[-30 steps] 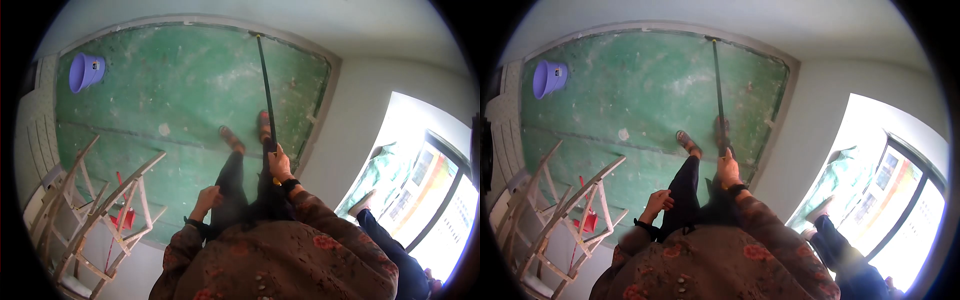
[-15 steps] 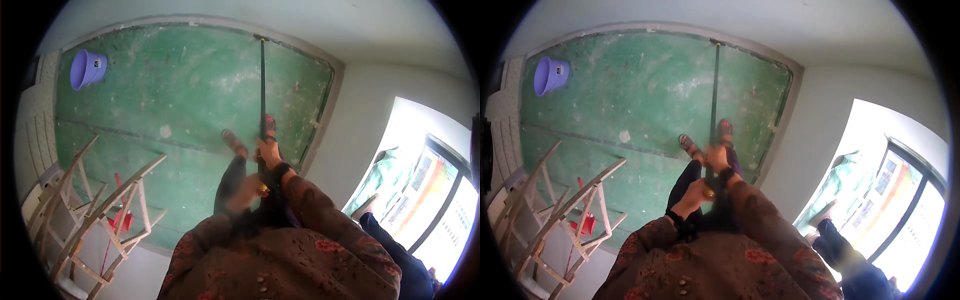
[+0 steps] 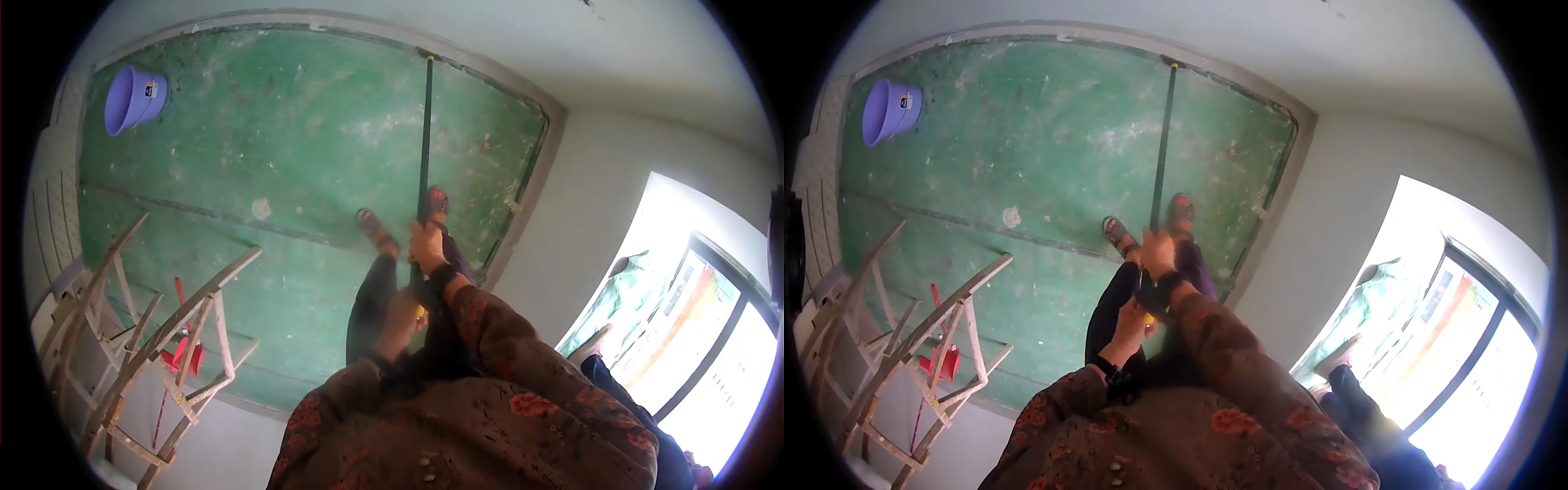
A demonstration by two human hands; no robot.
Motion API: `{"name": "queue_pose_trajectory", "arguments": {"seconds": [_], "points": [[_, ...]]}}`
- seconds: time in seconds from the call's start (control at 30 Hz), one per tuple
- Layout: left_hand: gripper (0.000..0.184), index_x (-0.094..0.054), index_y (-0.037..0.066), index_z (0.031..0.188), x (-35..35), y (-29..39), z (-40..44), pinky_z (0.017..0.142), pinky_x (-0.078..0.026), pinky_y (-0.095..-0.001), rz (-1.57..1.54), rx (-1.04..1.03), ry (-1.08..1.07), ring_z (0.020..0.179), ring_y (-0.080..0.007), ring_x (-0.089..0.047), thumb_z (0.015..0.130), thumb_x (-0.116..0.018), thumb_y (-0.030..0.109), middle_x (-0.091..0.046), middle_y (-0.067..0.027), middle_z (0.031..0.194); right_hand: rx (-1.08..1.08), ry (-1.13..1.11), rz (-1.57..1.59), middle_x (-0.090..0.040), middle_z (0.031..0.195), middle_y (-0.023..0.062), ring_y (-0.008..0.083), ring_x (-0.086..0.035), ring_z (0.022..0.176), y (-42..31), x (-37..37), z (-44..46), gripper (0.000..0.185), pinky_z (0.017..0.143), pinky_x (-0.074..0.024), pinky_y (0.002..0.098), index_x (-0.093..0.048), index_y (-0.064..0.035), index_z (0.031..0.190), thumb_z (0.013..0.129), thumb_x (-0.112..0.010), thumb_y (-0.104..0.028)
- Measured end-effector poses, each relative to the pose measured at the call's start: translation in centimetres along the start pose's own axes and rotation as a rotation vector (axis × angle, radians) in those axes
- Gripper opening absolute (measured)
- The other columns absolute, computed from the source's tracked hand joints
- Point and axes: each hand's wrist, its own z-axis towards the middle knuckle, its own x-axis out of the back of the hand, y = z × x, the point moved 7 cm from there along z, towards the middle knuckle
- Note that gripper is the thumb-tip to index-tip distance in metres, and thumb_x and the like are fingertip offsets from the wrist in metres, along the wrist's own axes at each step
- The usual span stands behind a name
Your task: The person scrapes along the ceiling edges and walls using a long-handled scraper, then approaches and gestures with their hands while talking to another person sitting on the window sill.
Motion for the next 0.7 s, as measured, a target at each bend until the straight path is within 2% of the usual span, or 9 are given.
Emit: {"name": "queue_pose_trajectory", "arguments": {"seconds": [0.13, 0.2, 0.27, 0.37, 0.47, 0.53, 0.6, 0.63, 0.7], "points": [[0.017, -0.052, 0.008, 0.092, -0.9, 0.4, 0.0, 0.036, -0.029, -0.0214, 0.003, 0.009, -0.028, 0.041, -0.0089, -0.042, 0.093, -0.046, 0.024, -0.049, -0.0016, 0.062, 0.066, -0.048, -0.173, -0.058, 0.08, 0.0202, 0.0317, -0.062, 0.068, -2.1, 0.4, -0.2, 0.021, 0.058, -0.0502, 0.0385, -0.059, -0.0031, 0.089, 0.079, -0.057, -0.022], [0.017, -0.052, 0.008, 0.092, -0.4, -1.0, 0.7, 0.036, -0.028, -0.0213, 0.035, -0.011, -0.009, 0.041, -0.0087, -0.042, 0.093, -0.045, 0.024, -0.049, -0.0017, 0.063, 0.06, -0.084, -0.198, -0.057, 0.081, 0.0201, 0.0314, -0.062, 0.068, -2.5, 0.4, -0.4, 0.017, 0.059, -0.0508, 0.0366, -0.058, -0.0035, 0.087, 0.077, -0.06, -0.017], [0.017, -0.051, 0.009, 0.091, 0.6, -1.7, 1.9, 0.034, -0.026, -0.0212, 0.361, -0.52, -0.035, 0.04, -0.0085, -0.041, 0.093, -0.044, 0.024, -0.05, -0.0018, 0.063, 0.07, -0.112, -0.216, -0.057, 0.08, 0.02, 0.0307, -0.062, 0.068, -4.3, 0.5, -1.3, 0.016, 0.059, -0.0511, 0.036, -0.058, -0.0034, 0.086, 0.075, -0.062, -0.014], [0.019, -0.05, 0.009, 0.089, 1.8, -1.6, 1.6, 0.033, -0.025, -0.0212, 0.296, -0.342, -0.022, 0.038, -0.0085, -0.04, 0.094, -0.043, 0.025, -0.05, -0.0021, 0.062, 0.102, -0.154, -0.312, -0.056, 0.077, 0.0196, 0.0297, -0.062, 0.066, -4.6, -0.3, -1.7, 0.018, 0.056, -0.0512, 0.0356, -0.056, -0.0031, 0.086, 0.072, -0.065, -0.01], [0.021, -0.05, 0.009, 0.088, 0.9, 1.1, 0.4, 0.033, -0.024, -0.0213, 0.337, -0.346, -0.083, 0.037, -0.0084, -0.039, 0.094, -0.042, 0.027, -0.049, -0.0024, 0.061, 0.198, -0.161, -0.362, -0.055, 0.077, 0.0187, 0.0287, -0.061, 0.061, -3.2, -1.1, -0.5, 0.02, 0.052, -0.0507, 0.0356, -0.054, -0.002, 0.086, 0.071, -0.066, -0.009], [0.021, -0.049, 0.009, 0.088, 1.2, -0.6, 1.4, 0.033, -0.024, -0.0212, 0.307, -0.335, -0.097, 0.036, -0.0084, -0.038, 0.094, -0.042, 0.028, -0.049, -0.0025, 0.06, 0.276, -0.16, -0.334, -0.055, 0.077, 0.018, 0.028, -0.061, 0.059, -4.5, -0.9, -0.9, 0.021, 0.05, -0.0503, 0.0356, -0.054, -0.0012, 0.087, 0.071, -0.065, -0.009], [0.022, -0.049, 0.009, 0.088, 1.1, -1.4, 1.6, 0.033, -0.024, -0.0212, 0.272, -0.328, -0.112, 0.036, -0.0083, -0.037, 0.094, -0.042, 0.029, -0.049, -0.0026, 0.06, -0.216, -0.229, 0.021, -0.053, 0.077, 0.0168, 0.0267, -0.06, 0.055, -5.6, 0.7, -3.1, 0.02, 0.048, -0.0498, 0.0343, -0.054, 0.0, 0.085, 0.071, -0.065, -0.007], [0.022, -0.049, 0.009, 0.089, 1.0, -1.5, 1.7, 0.033, -0.024, -0.0212, 0.238, -0.292, -0.108, 0.036, -0.0083, -0.037, 0.093, -0.043, 0.029, -0.049, -0.0025, 0.06, -0.212, -0.226, 0.021, -0.053, 0.077, 0.0168, 0.0267, -0.06, 0.055, -5.4, 0.7, -3.0, 0.02, 0.048, -0.0498, 0.0343, -0.054, 0.0, 0.085, 0.071, -0.065, -0.007], [0.021, -0.049, 0.009, 0.089, 0.7, -1.5, 1.4, 0.033, -0.024, -0.0213, 0.203, -0.248, -0.099, 0.036, -0.0083, -0.037, 0.093, -0.043, 0.029, -0.049, -0.0024, 0.06, 0.095, -0.127, -0.306, -0.053, 0.072, 0.0163, 0.0254, -0.059, 0.051, -7.0, 1.0, -3.2, 0.016, 0.044, -0.0486, 0.033, -0.053, 0.0018, 0.083, 0.073, -0.062, -0.007]]}}
